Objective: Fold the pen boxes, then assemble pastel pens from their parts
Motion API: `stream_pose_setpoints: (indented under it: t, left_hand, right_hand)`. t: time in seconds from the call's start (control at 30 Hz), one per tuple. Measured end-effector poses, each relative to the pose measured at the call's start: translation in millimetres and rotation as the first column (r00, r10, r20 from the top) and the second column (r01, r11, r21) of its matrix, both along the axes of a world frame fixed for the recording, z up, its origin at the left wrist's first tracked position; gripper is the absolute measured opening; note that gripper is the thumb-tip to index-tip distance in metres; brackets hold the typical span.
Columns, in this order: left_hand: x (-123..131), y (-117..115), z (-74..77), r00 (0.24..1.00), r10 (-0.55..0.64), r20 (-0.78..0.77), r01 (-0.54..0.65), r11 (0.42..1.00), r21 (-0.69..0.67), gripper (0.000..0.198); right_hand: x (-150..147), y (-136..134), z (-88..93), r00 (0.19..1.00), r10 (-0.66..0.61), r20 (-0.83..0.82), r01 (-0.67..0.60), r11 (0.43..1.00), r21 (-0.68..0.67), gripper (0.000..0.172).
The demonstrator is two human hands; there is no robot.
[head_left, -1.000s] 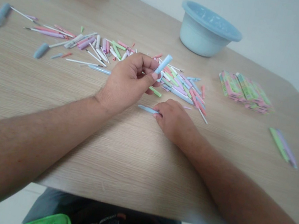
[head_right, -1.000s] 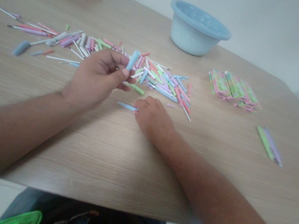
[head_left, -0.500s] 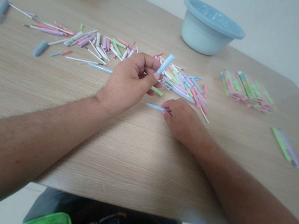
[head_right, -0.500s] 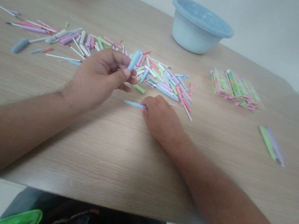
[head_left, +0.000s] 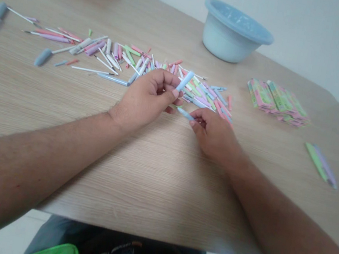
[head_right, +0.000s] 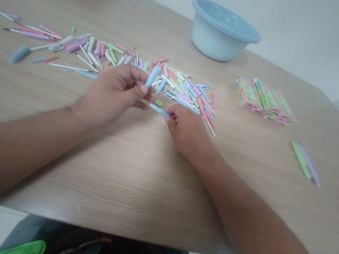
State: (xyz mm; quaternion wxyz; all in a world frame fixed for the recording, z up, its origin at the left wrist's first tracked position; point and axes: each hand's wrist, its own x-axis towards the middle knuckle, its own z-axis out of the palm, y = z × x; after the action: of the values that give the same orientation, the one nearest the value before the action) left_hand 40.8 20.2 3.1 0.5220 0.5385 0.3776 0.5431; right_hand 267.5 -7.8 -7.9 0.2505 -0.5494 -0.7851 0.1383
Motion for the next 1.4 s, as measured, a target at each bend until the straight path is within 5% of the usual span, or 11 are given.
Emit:
stream_pose_setpoints:
  t: [0.13,0.33,0.47,0.83,1.4]
  left_hand:
    - [4,-2,-7.0,0.998,-0.055,-0.026,0.053,0.997,-0.057,0.013]
    - [7,-5,-23.0,0.941,-0.271,-0.202,0.264,0.963,-0.059,0.006]
    - [7,-7,-26.8,0.904,-0.348,-0.249,0.353,0.935,-0.027,0.005]
    - [7,-14,-20.5,0.877,-0.404,-0.259,0.408,0.912,-0.041,0.009]
    - [10,-15,-20.2,0.892,-0.437,-0.113,0.427,0.899,-0.099,0.005]
  right_hand:
    - [13,12,0.8,0.932,-0.062,-0.358,0.063,0.998,-0.009,0.007]
    - [14,18,16.0,0.482,-0.107,-0.869,-0.03,0.99,-0.139,0.023]
    - [10,11,31.1,0.333,-0.073,-0.94,-0.11,0.987,-0.116,0.031]
    - [-3,2,31.9,0.268,-0.041,-0.963,-0.214,0.972,-0.101,0.04]
    - [-13,-1,16.4,0.291,-0.021,-0.957,-0.218,0.972,-0.088,0.033]
